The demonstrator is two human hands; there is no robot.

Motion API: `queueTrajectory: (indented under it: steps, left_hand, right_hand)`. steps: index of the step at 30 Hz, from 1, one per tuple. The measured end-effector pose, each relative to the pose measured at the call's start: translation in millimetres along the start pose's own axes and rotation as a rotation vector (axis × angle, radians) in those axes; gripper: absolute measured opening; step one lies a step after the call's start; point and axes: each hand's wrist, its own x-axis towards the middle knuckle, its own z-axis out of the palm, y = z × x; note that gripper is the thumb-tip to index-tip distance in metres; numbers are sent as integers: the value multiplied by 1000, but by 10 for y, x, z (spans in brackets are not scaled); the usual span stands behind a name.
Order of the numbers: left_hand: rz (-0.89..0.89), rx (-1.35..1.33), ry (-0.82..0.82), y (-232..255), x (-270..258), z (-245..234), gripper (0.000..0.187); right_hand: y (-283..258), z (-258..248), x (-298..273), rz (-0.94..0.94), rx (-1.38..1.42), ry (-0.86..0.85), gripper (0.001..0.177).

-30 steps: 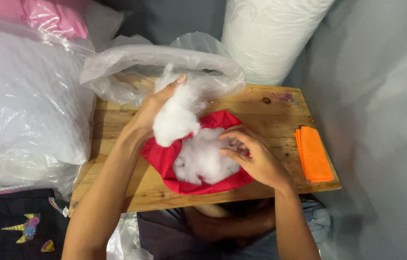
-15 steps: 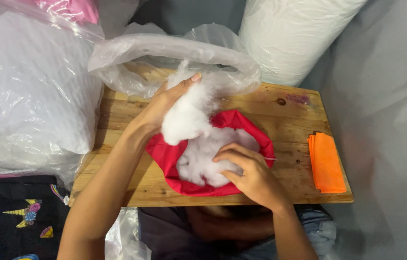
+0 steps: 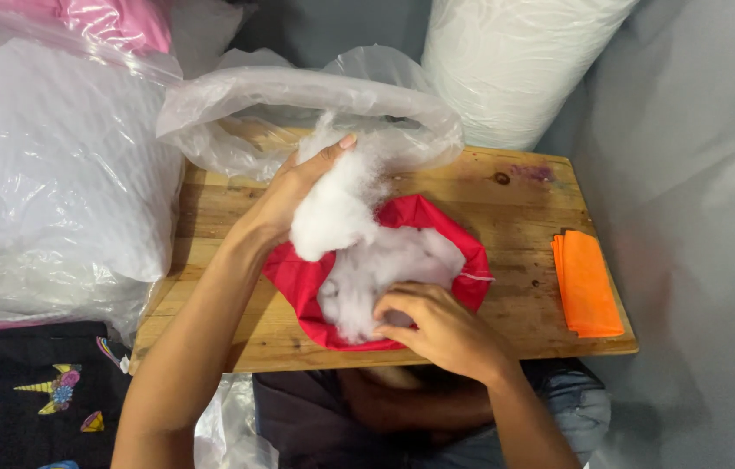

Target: Stuffing a red fabric bag with white fiberfill material

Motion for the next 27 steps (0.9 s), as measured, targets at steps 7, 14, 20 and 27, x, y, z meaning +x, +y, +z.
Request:
queueTrajectory:
  steps: [7,14,20,27]
  left_hand:
    - [4,79,-39,174,-143,102,35]
    - [-13,82,-31,248,-211,183,37]
    - [7,279,-105,159,-215,147,41]
    - [42,403,-336,8,-325,257,52]
  right_hand:
    - [213,441,124,-352,-99,137,6]
    - [295,254,145,-33,-58,-17,8]
    - [103,-66,-34,-200,-10,389,20]
    - [212,108,143,-133,824,762,78]
